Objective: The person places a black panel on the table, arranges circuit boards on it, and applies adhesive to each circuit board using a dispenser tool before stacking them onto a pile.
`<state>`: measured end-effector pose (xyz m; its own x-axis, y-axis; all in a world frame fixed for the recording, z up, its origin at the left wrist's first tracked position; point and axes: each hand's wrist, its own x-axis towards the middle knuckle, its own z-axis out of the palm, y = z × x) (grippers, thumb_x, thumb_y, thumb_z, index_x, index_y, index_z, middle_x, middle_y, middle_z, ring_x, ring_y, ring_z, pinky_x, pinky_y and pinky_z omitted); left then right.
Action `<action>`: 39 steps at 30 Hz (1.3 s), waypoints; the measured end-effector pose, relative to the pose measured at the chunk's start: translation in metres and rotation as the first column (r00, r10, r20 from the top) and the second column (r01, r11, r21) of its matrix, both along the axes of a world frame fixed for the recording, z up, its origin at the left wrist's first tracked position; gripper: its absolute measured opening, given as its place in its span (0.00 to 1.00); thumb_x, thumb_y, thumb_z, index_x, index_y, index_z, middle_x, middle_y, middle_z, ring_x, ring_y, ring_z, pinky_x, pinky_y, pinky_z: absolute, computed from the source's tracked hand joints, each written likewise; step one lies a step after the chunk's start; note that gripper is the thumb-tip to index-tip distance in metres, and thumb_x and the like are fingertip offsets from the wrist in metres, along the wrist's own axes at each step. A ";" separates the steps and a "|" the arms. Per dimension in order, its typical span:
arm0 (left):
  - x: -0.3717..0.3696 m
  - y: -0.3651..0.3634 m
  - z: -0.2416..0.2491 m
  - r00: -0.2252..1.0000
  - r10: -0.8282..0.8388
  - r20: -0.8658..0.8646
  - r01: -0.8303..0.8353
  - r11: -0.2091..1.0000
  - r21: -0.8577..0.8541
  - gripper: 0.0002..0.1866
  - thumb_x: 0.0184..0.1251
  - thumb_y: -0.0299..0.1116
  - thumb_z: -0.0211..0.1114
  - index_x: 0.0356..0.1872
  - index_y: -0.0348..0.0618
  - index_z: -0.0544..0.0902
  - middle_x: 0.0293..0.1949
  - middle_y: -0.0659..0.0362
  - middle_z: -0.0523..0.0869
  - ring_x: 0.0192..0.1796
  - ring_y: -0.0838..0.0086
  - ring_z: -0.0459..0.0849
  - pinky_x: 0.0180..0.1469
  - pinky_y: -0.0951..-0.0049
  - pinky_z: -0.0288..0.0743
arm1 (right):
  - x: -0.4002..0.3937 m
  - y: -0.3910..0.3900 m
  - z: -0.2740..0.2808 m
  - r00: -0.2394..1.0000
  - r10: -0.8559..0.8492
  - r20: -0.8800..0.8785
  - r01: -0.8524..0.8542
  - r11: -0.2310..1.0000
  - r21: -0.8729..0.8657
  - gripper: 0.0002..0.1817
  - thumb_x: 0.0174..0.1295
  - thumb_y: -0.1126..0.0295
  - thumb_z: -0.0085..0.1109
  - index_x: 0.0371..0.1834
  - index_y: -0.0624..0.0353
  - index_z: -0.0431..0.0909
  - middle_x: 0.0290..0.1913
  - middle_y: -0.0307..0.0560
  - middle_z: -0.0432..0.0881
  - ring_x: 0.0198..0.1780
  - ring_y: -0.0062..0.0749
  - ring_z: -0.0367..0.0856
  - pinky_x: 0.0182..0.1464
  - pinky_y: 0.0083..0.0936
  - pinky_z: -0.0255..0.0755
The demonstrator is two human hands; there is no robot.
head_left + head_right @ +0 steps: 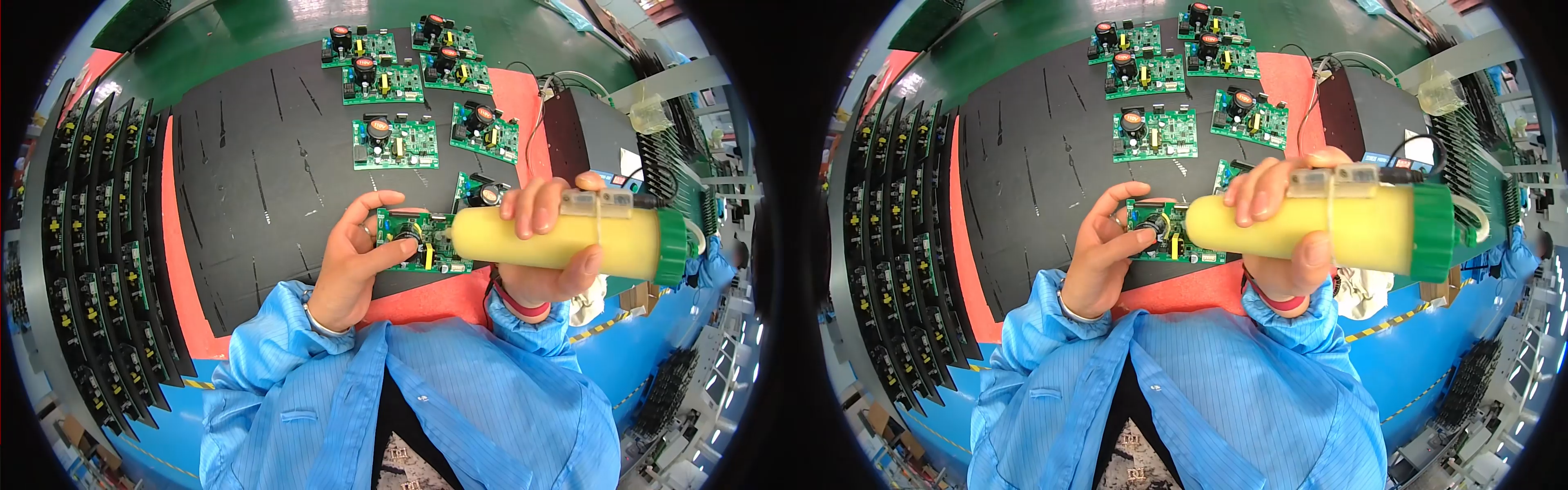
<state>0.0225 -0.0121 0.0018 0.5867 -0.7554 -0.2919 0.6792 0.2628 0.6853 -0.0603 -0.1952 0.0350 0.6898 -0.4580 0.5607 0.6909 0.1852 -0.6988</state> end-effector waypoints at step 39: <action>-0.003 0.001 -0.003 0.992 0.087 0.094 -0.086 0.996 -0.007 0.26 0.62 0.16 0.68 0.60 0.39 0.71 0.57 0.51 0.83 0.58 0.71 0.82 0.62 0.69 0.76 | -0.019 -0.002 -0.012 0.990 -0.015 -0.142 0.025 0.997 0.069 0.35 0.66 0.49 0.62 0.66 0.57 0.59 0.36 0.44 0.75 0.36 0.30 0.74 0.45 0.36 0.72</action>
